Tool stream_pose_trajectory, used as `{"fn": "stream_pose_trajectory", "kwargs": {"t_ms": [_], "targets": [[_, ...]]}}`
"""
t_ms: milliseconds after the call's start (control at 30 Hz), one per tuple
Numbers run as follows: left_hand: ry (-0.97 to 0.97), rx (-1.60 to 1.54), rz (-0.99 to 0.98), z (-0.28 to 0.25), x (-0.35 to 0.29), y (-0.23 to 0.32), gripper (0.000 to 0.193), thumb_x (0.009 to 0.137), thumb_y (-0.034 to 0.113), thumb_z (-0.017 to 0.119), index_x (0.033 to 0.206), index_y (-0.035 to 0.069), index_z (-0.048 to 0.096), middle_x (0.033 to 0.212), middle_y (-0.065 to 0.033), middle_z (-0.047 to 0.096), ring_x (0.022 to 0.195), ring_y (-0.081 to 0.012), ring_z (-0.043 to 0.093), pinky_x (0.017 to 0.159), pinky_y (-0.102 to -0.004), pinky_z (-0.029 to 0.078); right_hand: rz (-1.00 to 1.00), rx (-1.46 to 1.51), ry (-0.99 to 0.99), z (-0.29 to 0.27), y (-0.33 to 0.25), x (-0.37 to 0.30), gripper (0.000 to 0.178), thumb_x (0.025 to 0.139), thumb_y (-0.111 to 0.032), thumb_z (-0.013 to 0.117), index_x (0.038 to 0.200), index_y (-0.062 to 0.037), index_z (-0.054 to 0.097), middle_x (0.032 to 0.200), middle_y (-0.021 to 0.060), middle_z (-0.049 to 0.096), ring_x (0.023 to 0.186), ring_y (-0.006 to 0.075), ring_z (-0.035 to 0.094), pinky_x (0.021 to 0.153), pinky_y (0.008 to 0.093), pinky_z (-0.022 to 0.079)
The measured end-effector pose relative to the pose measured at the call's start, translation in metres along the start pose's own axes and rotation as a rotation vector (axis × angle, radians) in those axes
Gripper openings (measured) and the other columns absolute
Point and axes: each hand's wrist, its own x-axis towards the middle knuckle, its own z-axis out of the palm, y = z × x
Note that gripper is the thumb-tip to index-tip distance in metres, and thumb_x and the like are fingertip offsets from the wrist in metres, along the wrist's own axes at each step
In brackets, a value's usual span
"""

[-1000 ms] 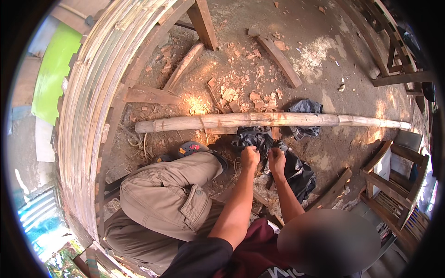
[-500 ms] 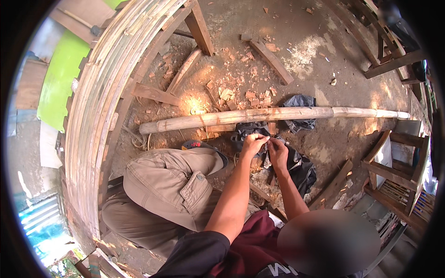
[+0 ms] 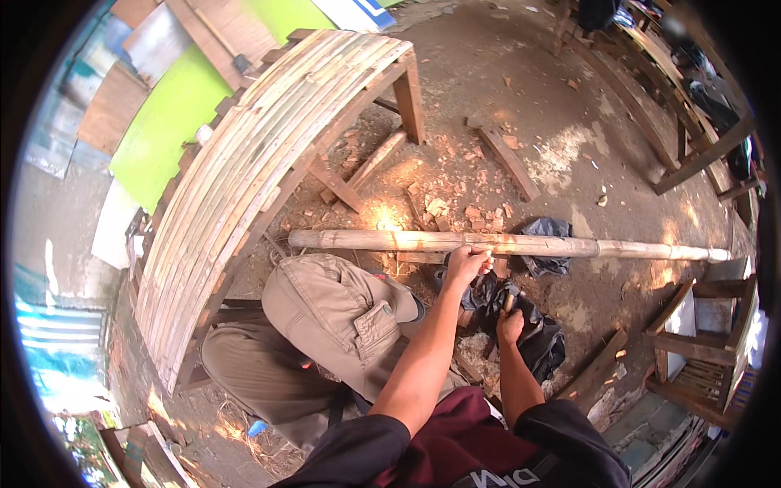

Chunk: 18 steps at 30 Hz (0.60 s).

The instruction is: The person repeatedly hammers nails into a wooden pallet using a hammer. They retrieve nails from a black plastic bag on the ground and drive them into the slats of the pallet.

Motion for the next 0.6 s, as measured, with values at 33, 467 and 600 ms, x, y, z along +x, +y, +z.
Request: {"fn": "stream_pose_trajectory", "kwargs": {"t_ms": [33,467,600], "targets": [[-0.017,-0.110,0.092,-0.006,0.001,0.003,0.013,0.093,0.006,0.072,0.094,-0.005,0.066,0.080,-0.0122,0.071,0.064,-0.0159,0.068,0.054,-0.0274,0.055,0.050,0.006,-0.018,0.009,-0.003,-0.002,0.037,0.088,-0.029,0.076,0.100,0.0020,0.059,0.095,0.0241,0.066,0.093,0.0453,0.064,0.082,0.0528,0.051],[-0.063,-0.355,0.469,0.062,-0.094,0.205,0.027,0.096,0.010,0.072,0.120,0.000,0.069,0.097,-0.0088,0.074,0.083,-0.0117,0.069,0.073,-0.0256,0.053,-0.105,0.942,-0.030,-0.048,-0.084,0.075,0.037,0.106,-0.037,0.057,0.102,-0.0008,0.056,0.072,0.0045,0.050,0.063,0.0164,0.054,0.057,0.0340,0.047],[-0.127,-0.343,0.458,-0.017,-0.145,0.226,0.038,0.100,0.013,0.065,0.136,0.002,0.061,0.098,-0.0035,0.071,0.082,-0.0101,0.063,0.077,-0.0268,0.052,-0.235,1.012,-0.222,-0.147,-0.304,-0.024,0.036,0.104,-0.038,0.062,0.090,-0.0071,0.048,0.064,-0.0021,0.043,0.046,0.0069,0.038,0.039,0.0246,0.031]]}}
